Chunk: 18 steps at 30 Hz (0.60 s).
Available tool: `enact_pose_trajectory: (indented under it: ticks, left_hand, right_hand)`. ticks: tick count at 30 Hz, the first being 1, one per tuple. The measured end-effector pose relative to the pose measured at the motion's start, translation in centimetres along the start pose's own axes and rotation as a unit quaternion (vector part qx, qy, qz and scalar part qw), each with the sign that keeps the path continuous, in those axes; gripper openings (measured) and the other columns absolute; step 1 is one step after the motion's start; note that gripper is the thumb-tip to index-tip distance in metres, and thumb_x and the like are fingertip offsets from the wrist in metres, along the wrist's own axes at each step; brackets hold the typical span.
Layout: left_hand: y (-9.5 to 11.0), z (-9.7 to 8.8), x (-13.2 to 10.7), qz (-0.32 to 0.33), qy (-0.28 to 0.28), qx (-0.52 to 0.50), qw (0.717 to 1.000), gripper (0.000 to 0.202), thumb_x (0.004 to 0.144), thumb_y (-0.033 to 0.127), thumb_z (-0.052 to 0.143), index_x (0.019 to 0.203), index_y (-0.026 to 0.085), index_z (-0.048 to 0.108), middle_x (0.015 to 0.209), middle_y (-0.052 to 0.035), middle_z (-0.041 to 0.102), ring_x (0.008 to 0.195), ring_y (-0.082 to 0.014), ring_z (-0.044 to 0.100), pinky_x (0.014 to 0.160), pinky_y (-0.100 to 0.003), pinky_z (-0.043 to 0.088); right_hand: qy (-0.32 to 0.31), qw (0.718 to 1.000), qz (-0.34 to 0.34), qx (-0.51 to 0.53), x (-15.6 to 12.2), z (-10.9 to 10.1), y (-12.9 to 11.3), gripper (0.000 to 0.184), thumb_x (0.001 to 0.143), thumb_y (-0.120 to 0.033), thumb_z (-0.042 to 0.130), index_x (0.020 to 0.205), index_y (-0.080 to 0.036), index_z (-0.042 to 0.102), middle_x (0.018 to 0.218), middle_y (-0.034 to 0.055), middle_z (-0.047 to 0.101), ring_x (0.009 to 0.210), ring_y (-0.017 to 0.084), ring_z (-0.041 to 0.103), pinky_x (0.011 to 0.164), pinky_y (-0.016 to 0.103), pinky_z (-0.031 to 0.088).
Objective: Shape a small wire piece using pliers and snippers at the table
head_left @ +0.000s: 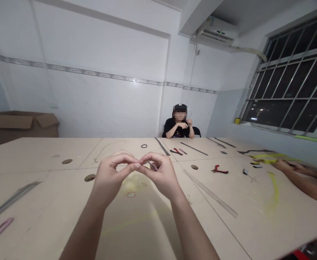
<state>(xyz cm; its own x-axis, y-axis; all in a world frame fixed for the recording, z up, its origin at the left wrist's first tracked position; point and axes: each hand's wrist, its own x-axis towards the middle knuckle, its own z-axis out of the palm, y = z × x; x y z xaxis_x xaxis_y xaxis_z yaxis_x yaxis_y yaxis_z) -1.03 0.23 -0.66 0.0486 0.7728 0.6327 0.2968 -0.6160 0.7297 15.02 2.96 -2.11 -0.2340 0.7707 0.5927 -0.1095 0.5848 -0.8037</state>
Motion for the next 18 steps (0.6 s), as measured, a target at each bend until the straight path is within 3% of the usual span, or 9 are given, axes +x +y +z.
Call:
enact_pose_trajectory:
  ticks: [7,13,18]
  left_hand:
    - [-0.3,0.1,0.0,0.001,0.018,0.005,1.000,0.012,0.077,0.032,0.076,0.070,0.024,0.073,0.077,-0.0018,0.067,0.080,-0.0175,0.061,0.077,-0.031,0.046]
    - [0.0,0.0,-0.1,-0.016,0.033,0.021,0.999,0.012,0.076,0.035,0.077,0.071,0.025,0.074,0.081,-0.0017,0.069,0.083,-0.0175,0.062,0.078,-0.031,0.047]
    - [0.1,0.1,-0.1,-0.016,0.026,0.016,0.999,0.010,0.077,0.035,0.077,0.072,0.026,0.074,0.082,-0.0012,0.070,0.083,-0.0171,0.062,0.078,-0.031,0.048]
  right_hand:
    - [-0.031,0.999,0.007,-0.005,-0.1,-0.3,0.0,0.007,0.077,-0.017,0.066,0.083,-0.019,0.068,0.084,-0.0007,0.067,0.048,0.003,0.034,0.047,0.020,0.029]
    - [0.011,0.999,0.001,0.032,-0.5,-0.7,-0.8,0.015,0.080,-0.015,0.062,0.093,-0.021,0.065,0.087,0.0022,0.070,0.067,0.010,0.056,0.049,0.020,0.031]
    - [-0.001,0.999,0.008,0.043,-0.6,-0.8,-1.0,0.014,0.079,-0.024,0.070,0.092,-0.021,0.066,0.087,0.0023,0.068,0.070,0.011,0.056,0.049,0.021,0.030]
